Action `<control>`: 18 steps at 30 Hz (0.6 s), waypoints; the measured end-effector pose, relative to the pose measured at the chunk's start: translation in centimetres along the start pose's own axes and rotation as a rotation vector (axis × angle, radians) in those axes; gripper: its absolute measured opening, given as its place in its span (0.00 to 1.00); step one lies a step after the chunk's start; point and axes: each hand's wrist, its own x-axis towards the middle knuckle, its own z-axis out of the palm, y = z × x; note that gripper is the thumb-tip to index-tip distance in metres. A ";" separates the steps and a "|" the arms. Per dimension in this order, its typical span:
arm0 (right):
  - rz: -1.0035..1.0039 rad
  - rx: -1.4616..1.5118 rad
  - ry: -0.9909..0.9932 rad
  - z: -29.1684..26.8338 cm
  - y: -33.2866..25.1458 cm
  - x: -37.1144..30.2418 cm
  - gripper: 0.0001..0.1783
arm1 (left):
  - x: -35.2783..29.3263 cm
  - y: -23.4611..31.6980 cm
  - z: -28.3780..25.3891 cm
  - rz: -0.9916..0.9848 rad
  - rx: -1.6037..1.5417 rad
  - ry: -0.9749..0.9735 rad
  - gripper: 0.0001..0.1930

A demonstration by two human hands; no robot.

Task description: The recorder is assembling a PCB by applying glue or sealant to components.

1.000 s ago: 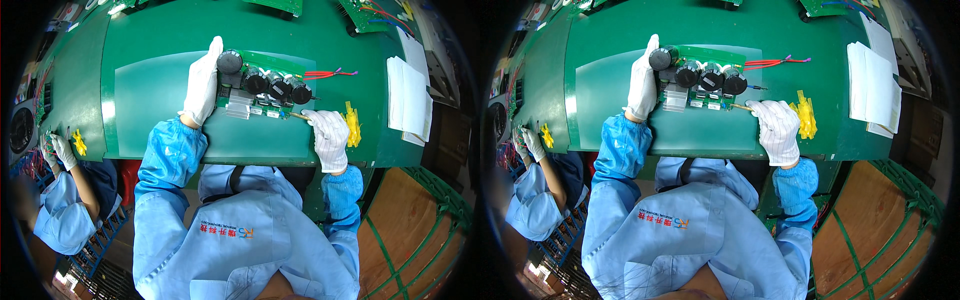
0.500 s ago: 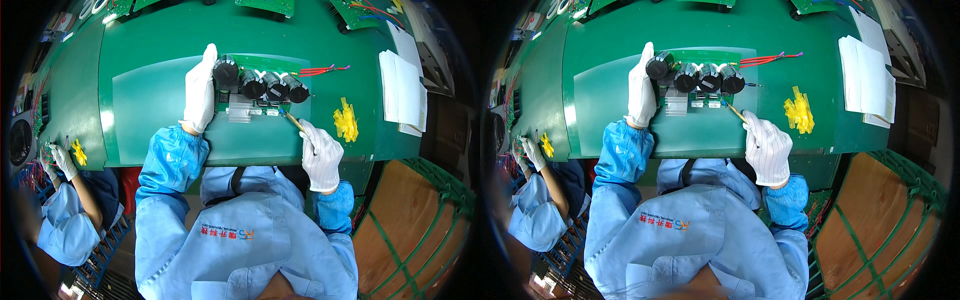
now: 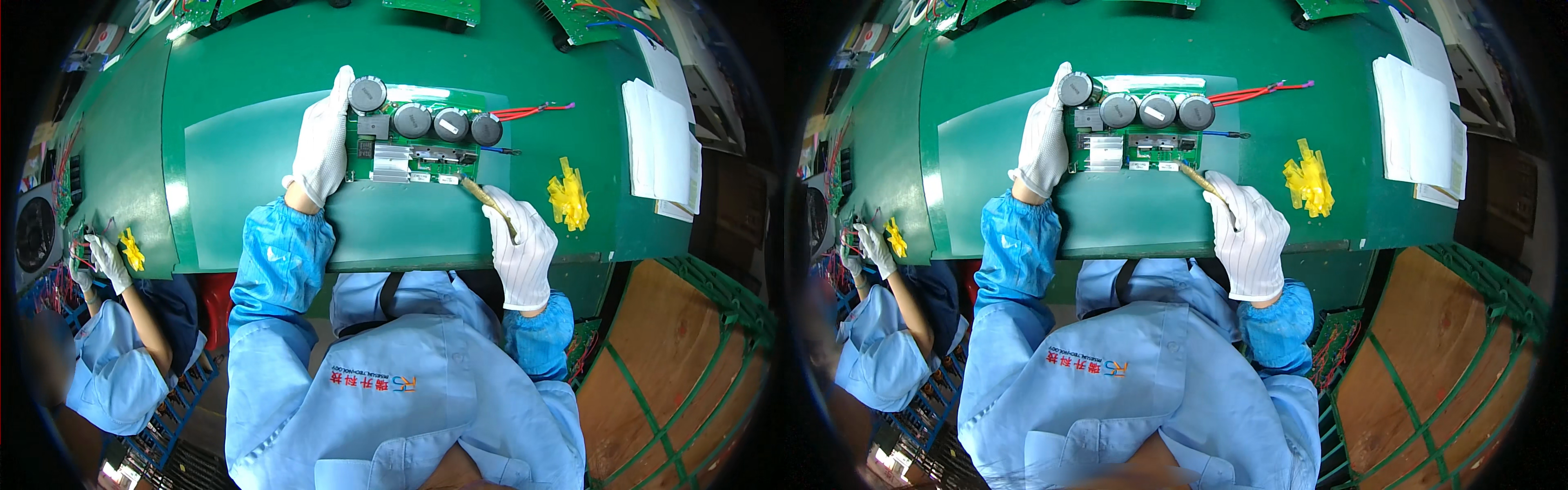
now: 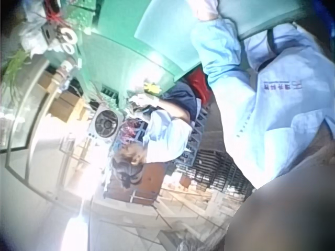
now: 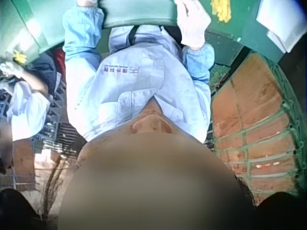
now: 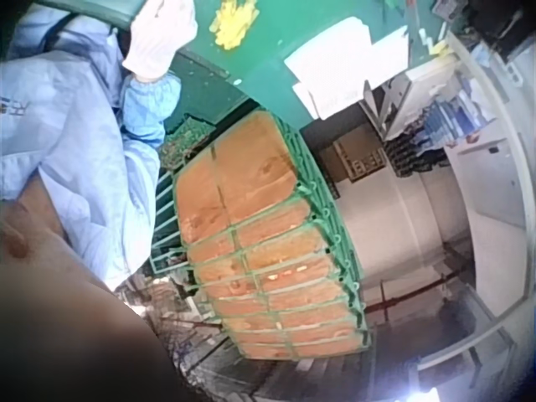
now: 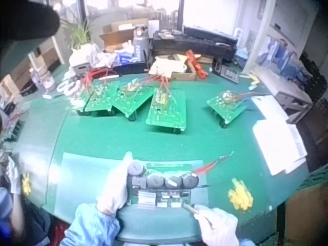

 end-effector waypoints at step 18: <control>-0.227 -0.181 -0.099 -1.5 0.4 3.2 0.14 | -0.1 -0.4 -0.1 -0.031 0.069 0.006 0.23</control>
